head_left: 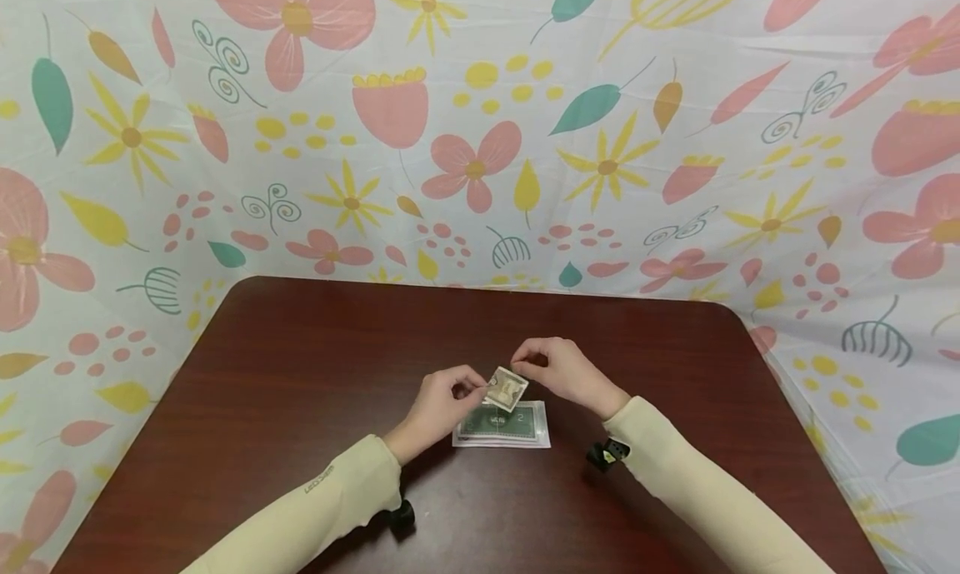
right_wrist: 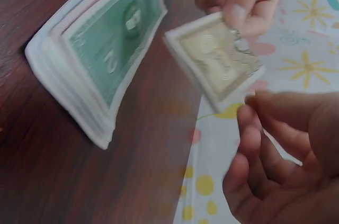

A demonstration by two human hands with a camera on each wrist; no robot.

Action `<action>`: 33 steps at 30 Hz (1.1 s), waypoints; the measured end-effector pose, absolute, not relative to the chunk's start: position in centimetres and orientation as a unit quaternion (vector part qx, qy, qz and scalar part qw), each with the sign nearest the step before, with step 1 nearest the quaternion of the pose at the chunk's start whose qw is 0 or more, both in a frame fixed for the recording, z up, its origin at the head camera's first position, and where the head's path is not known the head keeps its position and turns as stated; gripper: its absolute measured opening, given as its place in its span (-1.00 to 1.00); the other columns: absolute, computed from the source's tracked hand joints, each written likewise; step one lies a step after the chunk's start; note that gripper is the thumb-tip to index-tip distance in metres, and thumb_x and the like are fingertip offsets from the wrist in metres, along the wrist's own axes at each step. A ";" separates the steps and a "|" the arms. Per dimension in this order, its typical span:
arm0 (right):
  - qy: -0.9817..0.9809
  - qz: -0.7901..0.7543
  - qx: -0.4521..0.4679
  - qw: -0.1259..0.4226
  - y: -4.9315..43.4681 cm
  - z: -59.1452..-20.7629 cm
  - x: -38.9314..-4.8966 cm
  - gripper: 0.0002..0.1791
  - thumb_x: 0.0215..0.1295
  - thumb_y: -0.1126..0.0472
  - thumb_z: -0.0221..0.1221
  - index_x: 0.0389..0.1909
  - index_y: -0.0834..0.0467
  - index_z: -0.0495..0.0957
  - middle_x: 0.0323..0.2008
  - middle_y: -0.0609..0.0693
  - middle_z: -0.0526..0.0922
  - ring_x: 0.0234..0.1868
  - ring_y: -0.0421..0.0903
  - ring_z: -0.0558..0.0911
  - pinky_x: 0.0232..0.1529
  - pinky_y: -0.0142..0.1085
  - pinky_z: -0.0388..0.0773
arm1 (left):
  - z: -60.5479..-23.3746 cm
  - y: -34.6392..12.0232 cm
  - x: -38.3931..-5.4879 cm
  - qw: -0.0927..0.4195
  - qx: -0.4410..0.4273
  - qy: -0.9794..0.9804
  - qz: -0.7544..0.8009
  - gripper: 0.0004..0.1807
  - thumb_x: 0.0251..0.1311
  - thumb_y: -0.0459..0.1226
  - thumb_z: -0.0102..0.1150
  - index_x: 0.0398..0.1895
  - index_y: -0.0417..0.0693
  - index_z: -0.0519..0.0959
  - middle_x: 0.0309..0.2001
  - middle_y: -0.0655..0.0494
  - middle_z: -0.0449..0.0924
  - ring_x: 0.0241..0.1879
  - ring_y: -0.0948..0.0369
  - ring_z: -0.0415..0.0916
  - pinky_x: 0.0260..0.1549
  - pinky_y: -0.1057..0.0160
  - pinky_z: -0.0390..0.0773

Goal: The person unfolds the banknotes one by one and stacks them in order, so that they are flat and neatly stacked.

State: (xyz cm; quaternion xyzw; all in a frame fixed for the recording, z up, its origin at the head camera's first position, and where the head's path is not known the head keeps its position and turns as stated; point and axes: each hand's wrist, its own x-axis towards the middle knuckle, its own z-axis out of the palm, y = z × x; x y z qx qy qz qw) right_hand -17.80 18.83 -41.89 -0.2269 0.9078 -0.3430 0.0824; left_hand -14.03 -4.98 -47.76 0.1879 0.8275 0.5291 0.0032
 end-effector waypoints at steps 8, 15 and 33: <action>0.920 -0.330 -0.207 0.034 19.1 -42.8 -17.3 -0.90 0.43 0.21 0.32 -0.11 0.04 0.76 -0.20 -0.10 0.77 -0.27 -0.16 0.62 -0.20 -0.24 0.58 | -47.8 -4.9 -13.9 -0.013 0.120 0.803 0.584 -0.93 0.30 -0.31 0.39 -0.31 -0.14 0.74 -0.45 0.15 0.73 -0.47 0.30 0.55 -0.44 0.38 0.47; 0.914 -0.336 -0.229 -0.003 18.7 -43.3 -16.8 -0.73 0.42 0.27 0.31 0.10 0.17 0.73 0.02 0.06 0.77 0.04 0.00 0.73 0.04 -0.03 0.66 | -48.2 -4.6 -13.9 -0.042 0.071 0.775 0.627 -0.94 0.27 -0.37 0.37 -0.34 -0.21 0.73 -0.44 -0.02 0.76 -0.45 0.25 0.63 -0.41 0.41 0.50; 0.884 -0.424 -0.198 0.008 18.0 -43.7 -16.8 -0.95 0.41 0.29 0.31 -0.17 0.11 0.70 -0.35 0.05 0.75 -0.43 -0.18 0.62 -0.36 -0.32 0.60 | -48.5 -5.3 -14.5 0.001 0.131 0.762 0.634 -0.90 0.37 -0.34 0.32 -0.11 -0.11 0.72 -0.27 0.01 0.77 -0.27 0.21 0.64 -0.18 0.29 0.56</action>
